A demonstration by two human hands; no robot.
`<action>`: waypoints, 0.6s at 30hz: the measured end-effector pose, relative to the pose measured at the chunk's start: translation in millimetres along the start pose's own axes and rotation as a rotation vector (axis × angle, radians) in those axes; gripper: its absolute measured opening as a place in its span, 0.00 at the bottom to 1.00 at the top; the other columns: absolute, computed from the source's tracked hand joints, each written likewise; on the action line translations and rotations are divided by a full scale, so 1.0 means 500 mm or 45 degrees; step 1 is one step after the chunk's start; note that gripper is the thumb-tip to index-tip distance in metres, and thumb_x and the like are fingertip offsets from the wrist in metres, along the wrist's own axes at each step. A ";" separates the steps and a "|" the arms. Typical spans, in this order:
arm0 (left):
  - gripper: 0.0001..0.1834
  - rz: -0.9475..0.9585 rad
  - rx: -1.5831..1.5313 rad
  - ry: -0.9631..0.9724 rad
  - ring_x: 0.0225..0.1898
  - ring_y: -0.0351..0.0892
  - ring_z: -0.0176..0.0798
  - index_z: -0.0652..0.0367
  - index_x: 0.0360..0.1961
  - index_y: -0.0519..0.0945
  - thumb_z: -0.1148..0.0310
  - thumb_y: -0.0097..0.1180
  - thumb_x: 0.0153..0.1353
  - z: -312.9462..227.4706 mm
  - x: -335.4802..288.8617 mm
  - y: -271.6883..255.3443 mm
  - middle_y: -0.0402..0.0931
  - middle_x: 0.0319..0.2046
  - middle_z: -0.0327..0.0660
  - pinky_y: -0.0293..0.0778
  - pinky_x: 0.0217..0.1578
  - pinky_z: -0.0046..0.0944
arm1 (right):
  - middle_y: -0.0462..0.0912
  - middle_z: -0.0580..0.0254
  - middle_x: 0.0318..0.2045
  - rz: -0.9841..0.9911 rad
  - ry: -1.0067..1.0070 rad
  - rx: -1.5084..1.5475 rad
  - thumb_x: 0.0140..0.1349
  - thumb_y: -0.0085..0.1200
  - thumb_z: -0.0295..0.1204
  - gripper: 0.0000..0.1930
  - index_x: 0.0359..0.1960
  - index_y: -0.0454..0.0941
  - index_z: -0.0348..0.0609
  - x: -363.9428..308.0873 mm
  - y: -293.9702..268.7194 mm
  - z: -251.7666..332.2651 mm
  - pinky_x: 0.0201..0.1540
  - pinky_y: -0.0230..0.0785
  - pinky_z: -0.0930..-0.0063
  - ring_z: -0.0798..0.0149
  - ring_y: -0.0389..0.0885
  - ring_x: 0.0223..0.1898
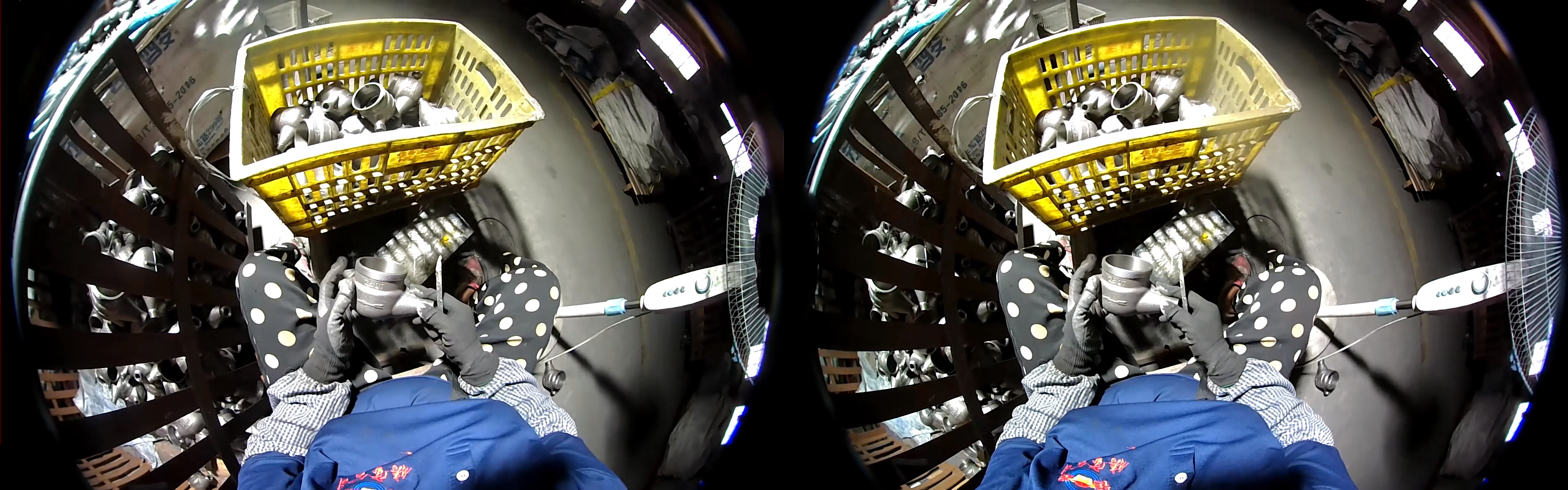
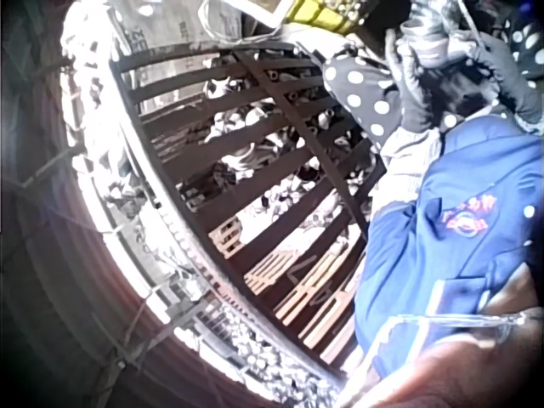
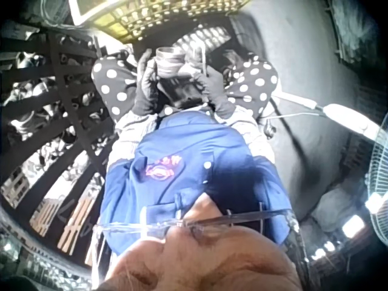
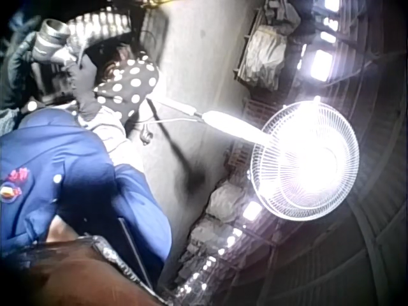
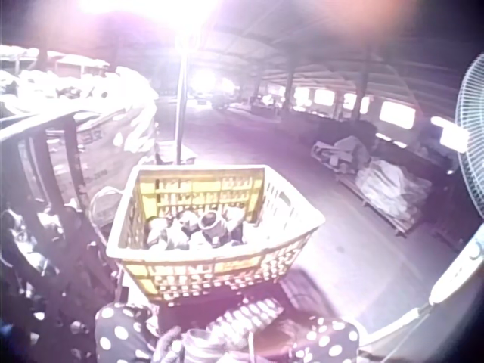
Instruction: The person takes metal parts from a large wooden bin, scrubs the outer surface of each part with a handheld tool, and places them into a yellow plastic crate.
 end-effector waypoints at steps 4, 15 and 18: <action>0.32 0.019 0.025 0.018 0.43 0.73 0.32 0.58 0.68 0.54 0.69 0.49 0.65 0.000 -0.003 -0.009 0.70 0.49 0.41 0.72 0.42 0.30 | 0.77 0.70 0.27 0.008 0.141 0.083 0.64 0.53 0.29 0.18 0.55 0.73 0.38 0.003 -0.003 -0.008 0.26 0.60 0.92 0.82 0.71 0.25; 0.35 0.097 0.124 0.017 0.45 0.75 0.29 0.62 0.69 0.51 0.75 0.51 0.63 -0.016 0.001 0.007 0.71 0.52 0.46 0.72 0.44 0.25 | 0.75 0.71 0.26 -0.032 0.228 0.395 0.66 0.49 0.26 0.15 0.53 0.72 0.37 0.017 -0.034 -0.011 0.16 0.52 0.90 0.83 0.63 0.16; 0.37 0.239 0.052 0.029 0.56 0.71 0.38 0.65 0.67 0.52 0.77 0.56 0.59 -0.011 0.002 0.002 0.67 0.58 0.50 0.72 0.49 0.28 | 0.73 0.73 0.24 -0.029 0.220 0.345 0.66 0.49 0.26 0.15 0.54 0.70 0.37 0.015 -0.045 -0.010 0.16 0.55 0.91 0.84 0.66 0.16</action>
Point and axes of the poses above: each hand's wrist, its own x-axis towards the middle knuckle, its own y-axis out of the palm, z = x × y, the point moved 4 cm from there along x, towards the middle knuckle
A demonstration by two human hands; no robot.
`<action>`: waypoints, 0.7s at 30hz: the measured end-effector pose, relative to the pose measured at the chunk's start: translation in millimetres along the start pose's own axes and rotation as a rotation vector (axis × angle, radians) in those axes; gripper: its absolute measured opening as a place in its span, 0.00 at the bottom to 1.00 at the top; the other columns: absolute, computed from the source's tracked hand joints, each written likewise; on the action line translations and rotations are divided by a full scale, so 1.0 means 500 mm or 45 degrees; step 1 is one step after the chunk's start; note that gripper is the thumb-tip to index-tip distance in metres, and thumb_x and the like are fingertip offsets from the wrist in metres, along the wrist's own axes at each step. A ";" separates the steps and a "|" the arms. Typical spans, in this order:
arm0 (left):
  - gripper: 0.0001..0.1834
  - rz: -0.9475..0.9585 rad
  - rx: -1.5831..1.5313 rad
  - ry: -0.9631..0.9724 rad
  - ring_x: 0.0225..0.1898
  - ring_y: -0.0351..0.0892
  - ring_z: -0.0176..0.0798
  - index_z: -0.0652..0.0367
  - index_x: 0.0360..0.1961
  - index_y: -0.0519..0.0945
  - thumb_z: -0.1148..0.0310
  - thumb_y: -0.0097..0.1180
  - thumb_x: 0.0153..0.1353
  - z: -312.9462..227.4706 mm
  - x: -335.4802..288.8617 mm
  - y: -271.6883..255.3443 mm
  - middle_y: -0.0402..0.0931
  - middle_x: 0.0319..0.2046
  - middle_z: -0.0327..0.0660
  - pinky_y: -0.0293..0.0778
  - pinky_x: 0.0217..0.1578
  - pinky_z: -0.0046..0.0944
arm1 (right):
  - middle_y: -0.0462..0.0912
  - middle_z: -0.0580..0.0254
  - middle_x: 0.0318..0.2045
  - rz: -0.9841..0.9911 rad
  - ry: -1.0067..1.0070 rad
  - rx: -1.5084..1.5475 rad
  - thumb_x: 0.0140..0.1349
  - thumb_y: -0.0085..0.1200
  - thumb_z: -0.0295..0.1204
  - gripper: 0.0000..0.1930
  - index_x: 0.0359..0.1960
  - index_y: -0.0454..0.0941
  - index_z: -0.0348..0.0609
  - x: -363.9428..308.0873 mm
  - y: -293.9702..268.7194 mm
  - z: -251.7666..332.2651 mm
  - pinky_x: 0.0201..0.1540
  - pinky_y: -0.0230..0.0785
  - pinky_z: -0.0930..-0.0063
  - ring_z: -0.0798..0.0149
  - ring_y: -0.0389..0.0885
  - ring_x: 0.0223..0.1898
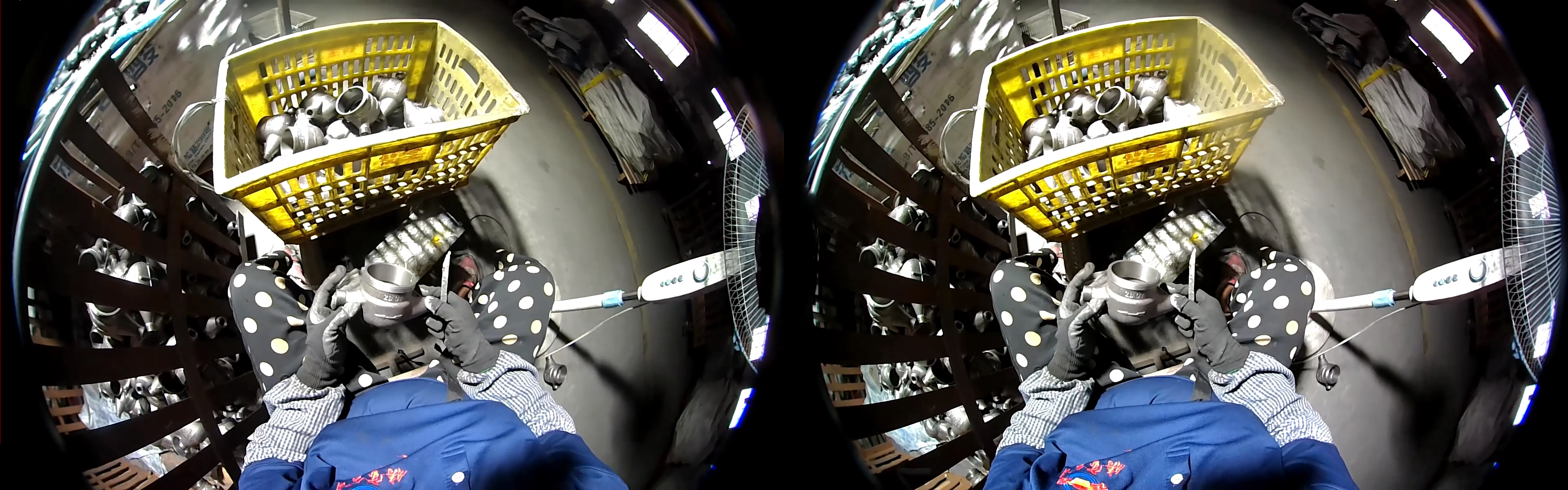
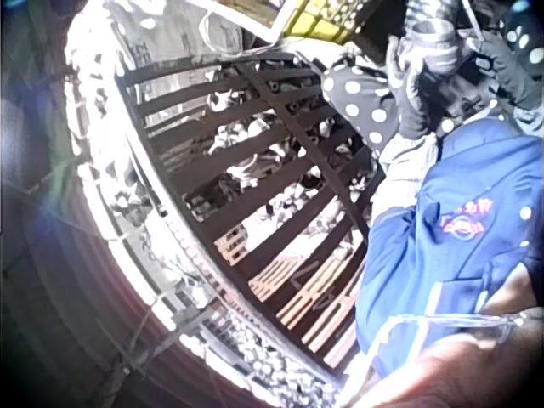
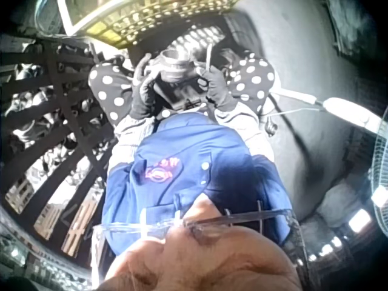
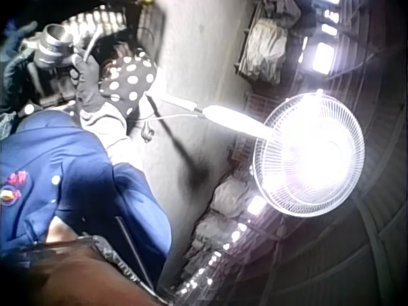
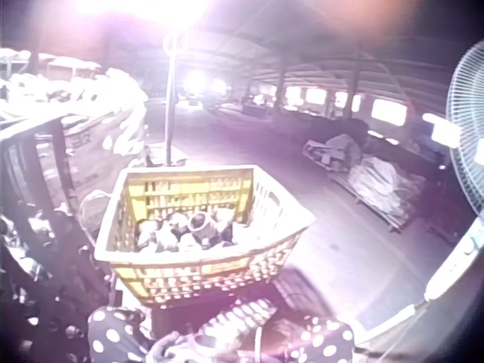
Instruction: The person takes metal parts from a large wooden bin, scrubs the outer surface of each part with a handheld tool, and places them into a yellow plastic crate.
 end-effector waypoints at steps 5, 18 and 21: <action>0.47 0.210 -0.034 -0.111 0.54 0.73 0.37 0.60 0.68 0.53 0.74 0.67 0.51 0.001 0.001 0.010 0.62 0.63 0.43 0.76 0.41 0.28 | 0.70 0.74 0.22 0.049 0.316 0.167 0.66 0.50 0.27 0.16 0.55 0.69 0.39 0.005 -0.027 0.000 0.14 0.57 0.89 0.81 0.67 0.15; 0.38 0.218 -0.362 -0.301 0.55 0.73 0.45 0.61 0.66 0.51 0.70 0.59 0.59 -0.052 -0.026 0.128 0.71 0.52 0.57 0.70 0.56 0.39 | 0.79 0.66 0.38 -0.116 -0.390 -0.834 0.66 0.50 0.31 0.20 0.59 0.70 0.39 -0.009 -0.002 0.035 0.36 0.68 0.79 0.74 0.74 0.33; 0.44 0.187 -0.393 -0.302 0.57 0.71 0.48 0.60 0.67 0.47 0.70 0.62 0.56 -0.023 -0.029 0.089 0.68 0.56 0.57 0.68 0.58 0.42 | 0.78 0.54 0.44 -0.022 -0.863 -1.044 0.65 0.49 0.28 0.21 0.60 0.68 0.38 -0.036 0.030 0.060 0.44 0.69 0.73 0.64 0.77 0.42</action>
Point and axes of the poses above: each hand's wrist, its own x-axis towards the middle knuckle, its own y-axis out of the palm, z = x × y, the point moved 4 cm from there along x, towards the middle knuckle
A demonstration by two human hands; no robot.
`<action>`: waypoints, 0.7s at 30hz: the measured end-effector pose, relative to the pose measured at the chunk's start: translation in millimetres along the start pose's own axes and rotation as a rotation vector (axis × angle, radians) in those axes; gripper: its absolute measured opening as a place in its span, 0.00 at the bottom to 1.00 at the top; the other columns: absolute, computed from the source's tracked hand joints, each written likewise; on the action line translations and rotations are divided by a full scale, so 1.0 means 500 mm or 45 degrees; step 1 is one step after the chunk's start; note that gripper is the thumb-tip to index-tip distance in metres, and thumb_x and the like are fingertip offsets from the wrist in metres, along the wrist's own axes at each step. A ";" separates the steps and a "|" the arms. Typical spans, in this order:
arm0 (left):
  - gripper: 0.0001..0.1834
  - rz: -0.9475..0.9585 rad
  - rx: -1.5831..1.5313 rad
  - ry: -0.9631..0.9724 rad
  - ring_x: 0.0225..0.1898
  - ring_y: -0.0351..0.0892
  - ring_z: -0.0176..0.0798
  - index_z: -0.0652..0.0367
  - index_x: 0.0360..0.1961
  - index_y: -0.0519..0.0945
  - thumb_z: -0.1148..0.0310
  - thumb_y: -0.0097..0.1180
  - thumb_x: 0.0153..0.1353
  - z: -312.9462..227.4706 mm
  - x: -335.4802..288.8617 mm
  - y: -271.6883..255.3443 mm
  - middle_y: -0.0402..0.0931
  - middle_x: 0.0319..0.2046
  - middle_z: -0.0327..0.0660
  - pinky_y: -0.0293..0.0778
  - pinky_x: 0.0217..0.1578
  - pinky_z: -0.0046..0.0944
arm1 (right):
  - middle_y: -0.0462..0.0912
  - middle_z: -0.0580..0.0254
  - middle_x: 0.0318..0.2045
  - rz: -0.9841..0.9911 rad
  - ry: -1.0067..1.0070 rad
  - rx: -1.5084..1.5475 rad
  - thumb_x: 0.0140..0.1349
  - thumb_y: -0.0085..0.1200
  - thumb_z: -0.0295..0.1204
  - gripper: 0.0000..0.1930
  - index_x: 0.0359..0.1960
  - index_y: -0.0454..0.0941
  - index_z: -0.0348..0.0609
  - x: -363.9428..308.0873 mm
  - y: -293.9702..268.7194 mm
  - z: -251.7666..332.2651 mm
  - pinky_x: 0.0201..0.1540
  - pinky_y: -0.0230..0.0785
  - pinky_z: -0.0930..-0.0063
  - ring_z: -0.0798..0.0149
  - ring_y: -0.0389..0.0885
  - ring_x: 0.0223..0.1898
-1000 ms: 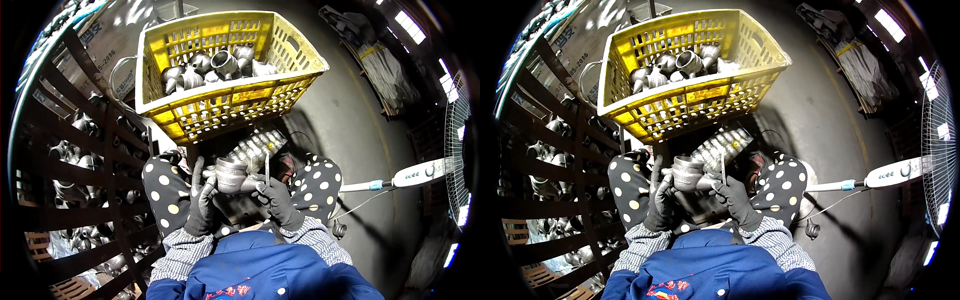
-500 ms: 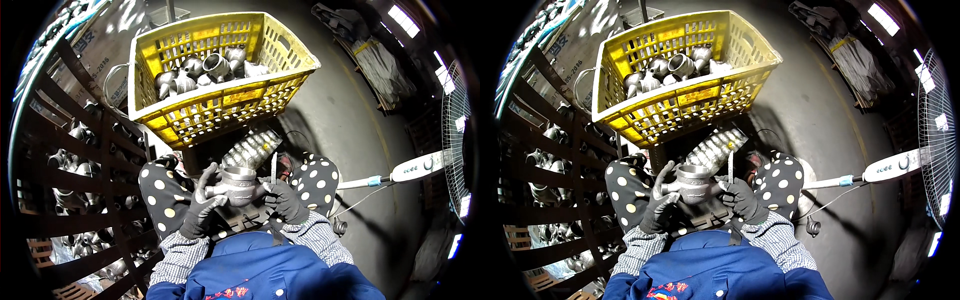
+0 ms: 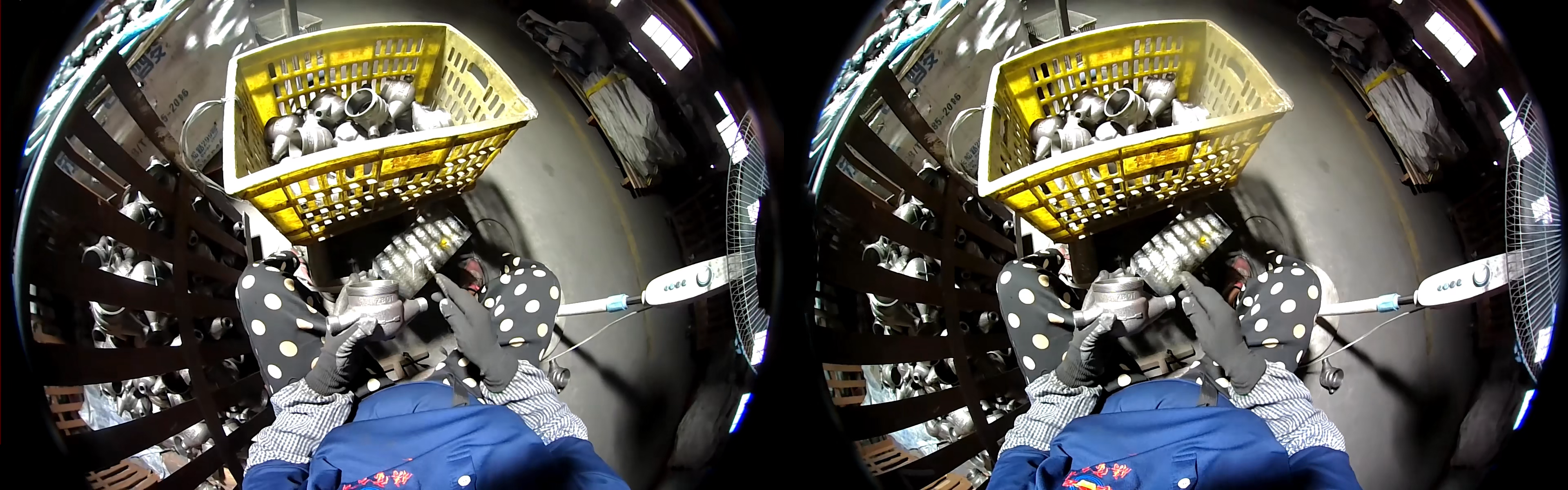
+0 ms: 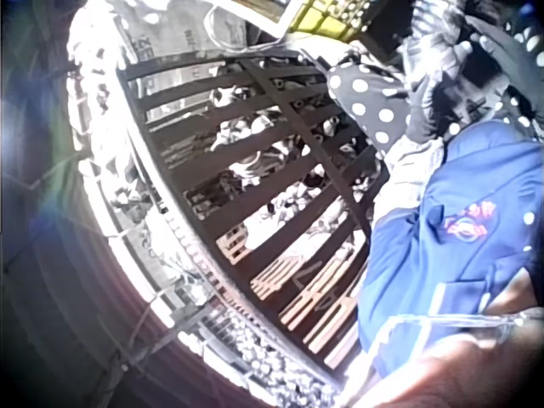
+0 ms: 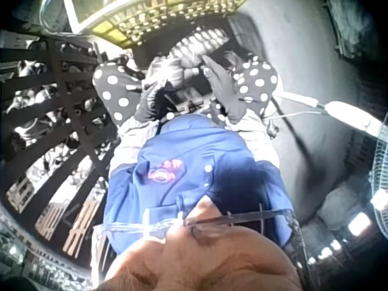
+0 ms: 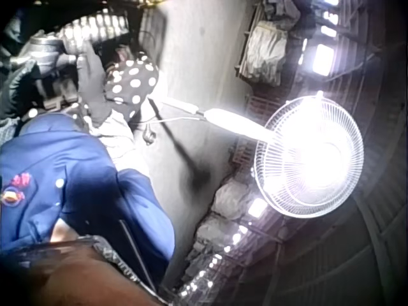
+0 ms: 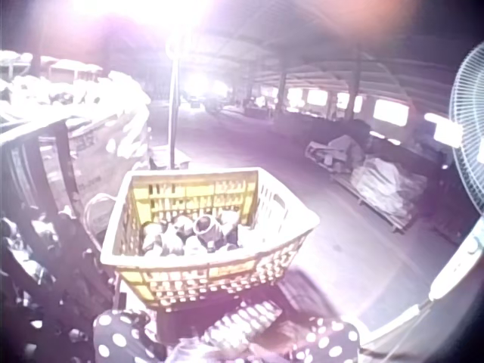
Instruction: The person takes metal parts from a large wooden bin, scrubs the outer surface of each part with a handheld tool, and places them into a yellow plastic crate.
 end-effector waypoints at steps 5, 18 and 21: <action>0.45 -0.194 0.305 0.087 0.56 0.72 0.43 0.61 0.69 0.48 0.76 0.61 0.54 0.008 -0.012 -0.067 0.65 0.59 0.52 0.72 0.54 0.37 | 0.80 0.57 0.40 0.121 -0.249 -0.297 0.61 0.53 0.27 0.21 0.57 0.73 0.50 -0.015 0.018 0.102 0.40 0.72 0.71 0.58 0.80 0.37; 0.44 -0.214 0.414 0.062 0.58 0.69 0.41 0.60 0.69 0.49 0.78 0.59 0.55 0.011 -0.013 -0.072 0.62 0.62 0.48 0.69 0.57 0.37 | 0.82 0.58 0.35 0.092 -0.282 -0.635 0.53 0.57 0.22 0.21 0.52 0.79 0.47 -0.014 0.032 0.127 0.36 0.72 0.72 0.61 0.80 0.34; 0.46 -0.263 0.453 0.163 0.45 0.78 0.38 0.60 0.70 0.47 0.81 0.60 0.53 0.013 -0.011 -0.077 0.67 0.56 0.51 0.77 0.45 0.34 | 0.79 0.60 0.31 0.139 -0.264 -0.747 0.55 0.56 0.23 0.22 0.54 0.76 0.50 -0.017 0.039 0.126 0.33 0.71 0.72 0.60 0.79 0.31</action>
Point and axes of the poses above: each hand's wrist, its own x-axis towards the middle knuckle, its own y-axis out of the palm, z = x × y, the point moved 4 cm from there along x, towards the middle knuckle
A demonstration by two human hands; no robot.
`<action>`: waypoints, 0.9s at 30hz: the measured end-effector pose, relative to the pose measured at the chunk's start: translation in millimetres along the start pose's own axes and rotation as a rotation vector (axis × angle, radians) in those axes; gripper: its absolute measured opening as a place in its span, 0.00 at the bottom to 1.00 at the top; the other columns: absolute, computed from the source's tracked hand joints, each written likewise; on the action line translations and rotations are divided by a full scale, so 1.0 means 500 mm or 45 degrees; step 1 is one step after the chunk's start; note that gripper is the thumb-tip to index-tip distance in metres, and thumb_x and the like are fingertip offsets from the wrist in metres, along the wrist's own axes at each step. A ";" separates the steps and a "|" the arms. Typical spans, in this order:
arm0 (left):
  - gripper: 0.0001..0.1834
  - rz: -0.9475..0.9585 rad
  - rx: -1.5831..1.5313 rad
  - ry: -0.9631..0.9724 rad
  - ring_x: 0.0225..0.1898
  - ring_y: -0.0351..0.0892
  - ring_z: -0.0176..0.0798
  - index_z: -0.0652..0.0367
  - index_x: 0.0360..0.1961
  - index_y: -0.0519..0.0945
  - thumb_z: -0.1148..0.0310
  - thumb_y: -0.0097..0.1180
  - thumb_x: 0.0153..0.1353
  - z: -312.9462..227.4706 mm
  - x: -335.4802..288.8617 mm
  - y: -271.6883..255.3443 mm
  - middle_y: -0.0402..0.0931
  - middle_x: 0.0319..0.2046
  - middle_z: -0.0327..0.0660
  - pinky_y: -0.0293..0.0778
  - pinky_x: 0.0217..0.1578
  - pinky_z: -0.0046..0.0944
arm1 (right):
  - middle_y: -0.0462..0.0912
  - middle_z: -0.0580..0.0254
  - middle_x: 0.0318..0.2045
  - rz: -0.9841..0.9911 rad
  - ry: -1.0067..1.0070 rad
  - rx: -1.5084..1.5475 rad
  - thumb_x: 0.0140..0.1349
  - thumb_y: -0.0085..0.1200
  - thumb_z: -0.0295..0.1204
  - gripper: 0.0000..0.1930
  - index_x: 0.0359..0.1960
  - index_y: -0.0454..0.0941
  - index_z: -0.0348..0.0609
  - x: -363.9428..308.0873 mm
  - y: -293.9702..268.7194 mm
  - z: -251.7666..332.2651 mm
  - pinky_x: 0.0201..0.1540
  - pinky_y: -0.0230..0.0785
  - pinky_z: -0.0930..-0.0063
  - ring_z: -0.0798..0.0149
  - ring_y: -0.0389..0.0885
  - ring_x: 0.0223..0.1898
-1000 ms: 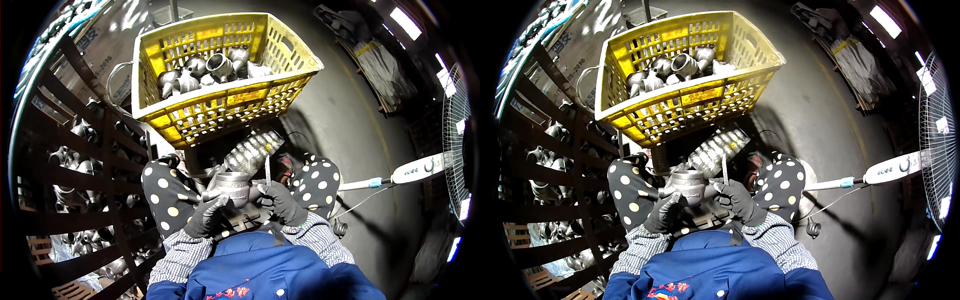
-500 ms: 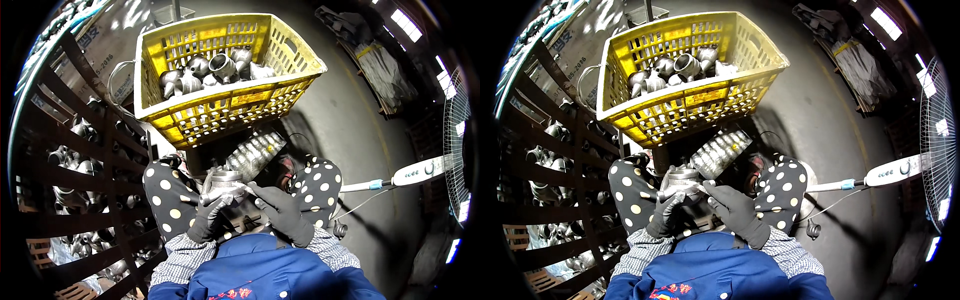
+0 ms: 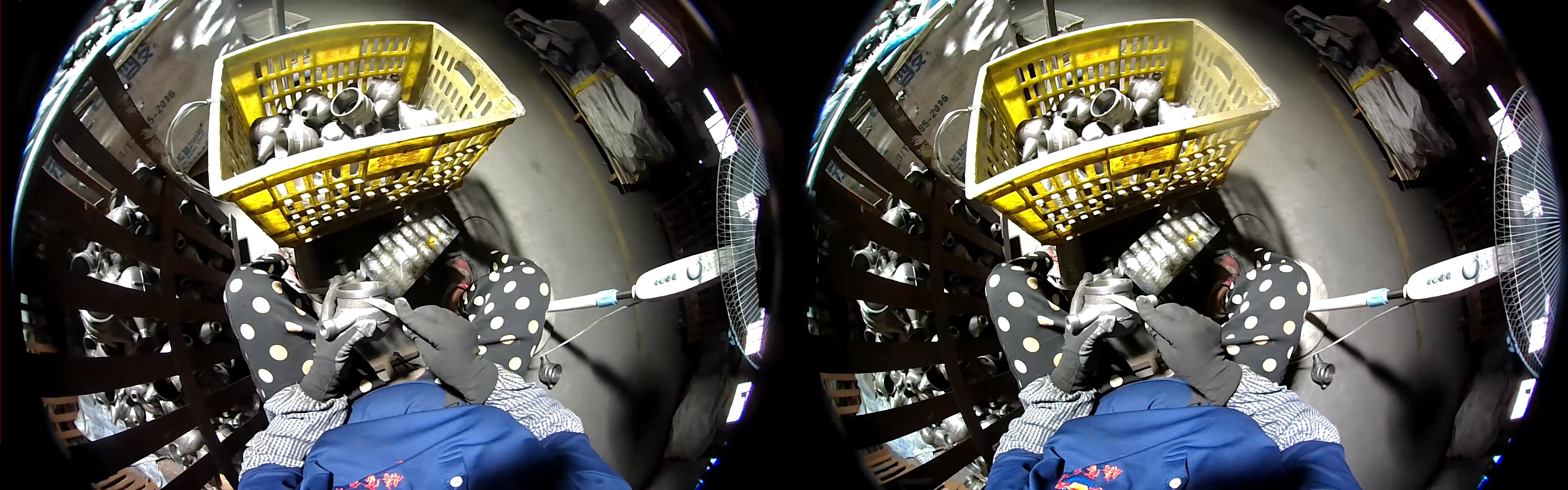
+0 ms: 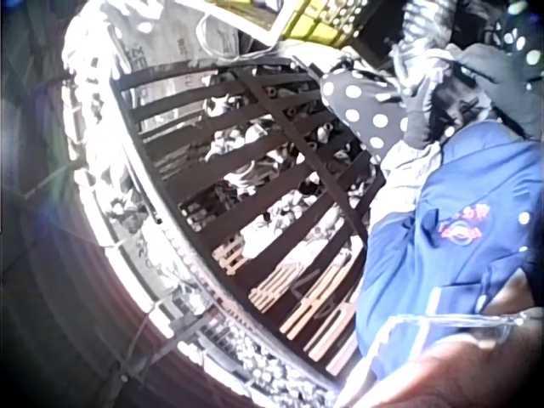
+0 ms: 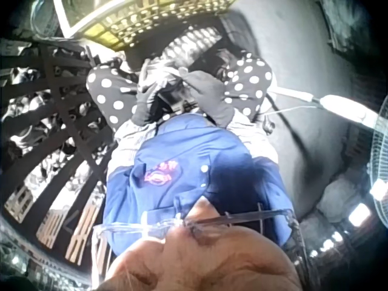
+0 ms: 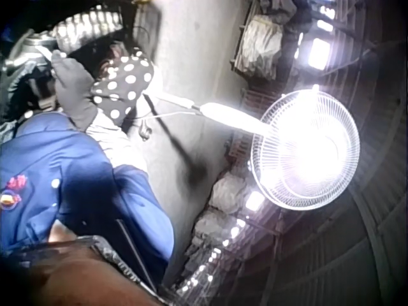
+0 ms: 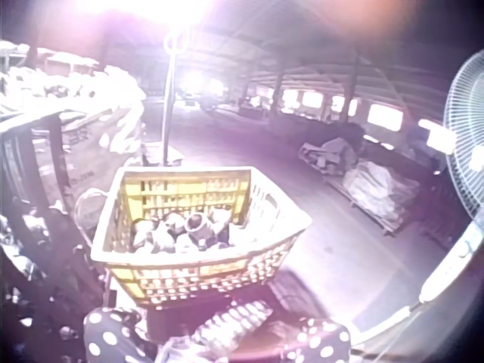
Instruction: The person takes metal parts from a large wooden bin, scrubs the outer surface of each part with a handheld tool, and places them into a yellow plastic crate.
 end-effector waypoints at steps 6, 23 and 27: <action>0.52 0.025 0.278 0.107 0.60 0.67 0.45 0.64 0.69 0.49 0.67 0.69 0.48 0.027 0.013 -0.037 0.61 0.62 0.50 0.68 0.58 0.41 | 0.78 0.61 0.30 0.092 0.057 -0.012 0.56 0.56 0.27 0.23 0.56 0.75 0.54 -0.005 0.010 -0.002 0.32 0.70 0.71 0.60 0.78 0.30; 0.49 -0.008 0.256 0.017 0.55 0.72 0.44 0.61 0.69 0.48 0.74 0.65 0.49 0.003 0.007 -0.008 0.65 0.59 0.51 0.72 0.54 0.38 | 0.79 0.58 0.31 0.123 0.181 0.339 0.60 0.56 0.28 0.19 0.54 0.77 0.51 -0.004 -0.003 -0.017 0.33 0.69 0.74 0.62 0.78 0.30; 0.48 -0.074 0.289 -0.090 0.50 0.76 0.42 0.60 0.70 0.47 0.80 0.61 0.51 -0.004 -0.001 -0.007 0.69 0.56 0.51 0.75 0.51 0.36 | 0.79 0.60 0.30 0.097 0.193 0.305 0.58 0.56 0.29 0.19 0.53 0.77 0.53 -0.003 -0.001 -0.026 0.32 0.70 0.69 0.60 0.78 0.30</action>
Point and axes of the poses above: each hand's wrist, its own x-axis towards the middle knuckle, its own y-axis out of the palm, z = x × y, the point moved 4 cm from there along x, towards the middle knuckle
